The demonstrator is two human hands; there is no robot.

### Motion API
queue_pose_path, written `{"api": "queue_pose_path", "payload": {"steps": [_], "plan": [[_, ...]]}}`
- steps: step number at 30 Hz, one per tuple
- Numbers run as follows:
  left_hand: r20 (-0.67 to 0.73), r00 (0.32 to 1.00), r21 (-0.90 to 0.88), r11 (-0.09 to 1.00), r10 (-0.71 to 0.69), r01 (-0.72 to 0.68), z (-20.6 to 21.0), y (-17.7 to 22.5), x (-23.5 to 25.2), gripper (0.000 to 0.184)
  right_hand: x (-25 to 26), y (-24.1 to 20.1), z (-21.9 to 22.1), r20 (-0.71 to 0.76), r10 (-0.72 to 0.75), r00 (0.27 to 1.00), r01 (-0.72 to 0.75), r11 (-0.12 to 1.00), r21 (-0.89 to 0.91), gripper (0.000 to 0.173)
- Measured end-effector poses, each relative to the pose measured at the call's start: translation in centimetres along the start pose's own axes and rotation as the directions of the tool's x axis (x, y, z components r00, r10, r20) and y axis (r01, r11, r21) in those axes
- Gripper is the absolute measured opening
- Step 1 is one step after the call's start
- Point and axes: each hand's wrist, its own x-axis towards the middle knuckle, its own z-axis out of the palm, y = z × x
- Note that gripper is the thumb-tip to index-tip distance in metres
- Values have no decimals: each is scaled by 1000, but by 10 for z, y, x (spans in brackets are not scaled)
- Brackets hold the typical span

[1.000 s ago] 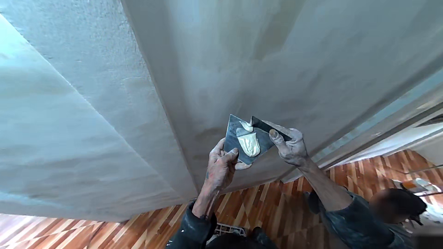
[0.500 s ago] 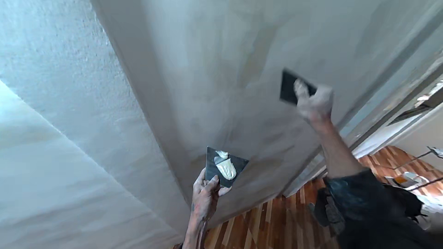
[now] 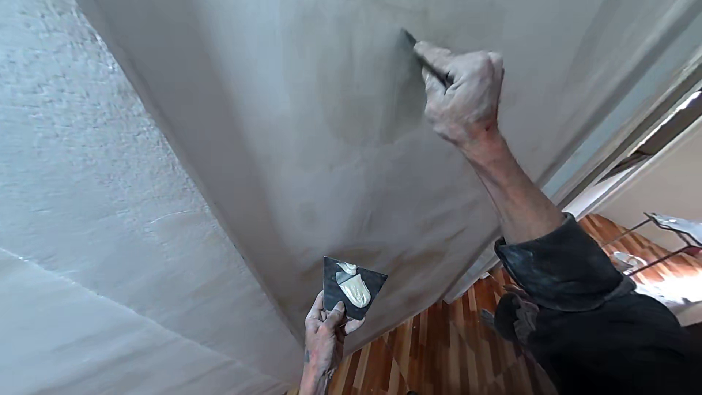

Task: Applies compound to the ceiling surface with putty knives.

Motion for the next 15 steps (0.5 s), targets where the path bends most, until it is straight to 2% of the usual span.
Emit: {"api": "queue_pose_path", "payload": {"steps": [3,5,6,9,12,15], "plan": [[19,1000,5,1000,-8,8,4,-2,8,39,-28,-20,-8,184,-55,981,54,998,8,37],[19,1000,9,1000,-14,13,4,-3,14,40,-39,-8,7,117,-201,973,204,979,-11,40],[20,1000,14,1000,-14,14,4,-3,15,41,-46,-9,6,132,-232,964,236,972,-18,40],[12,1000,3,1000,-1,1,2,-3,17,40,-68,-27,-15,293,-214,932,239,970,-52,42],[7,1000,-23,1000,22,-21,1,-1,16,40,-86,-15,-17,328,-284,901,315,948,-44,44],[-15,999,-42,998,51,-52,1,5,9,40,-85,-12,-4,323,-277,905,296,955,-9,45]]}}
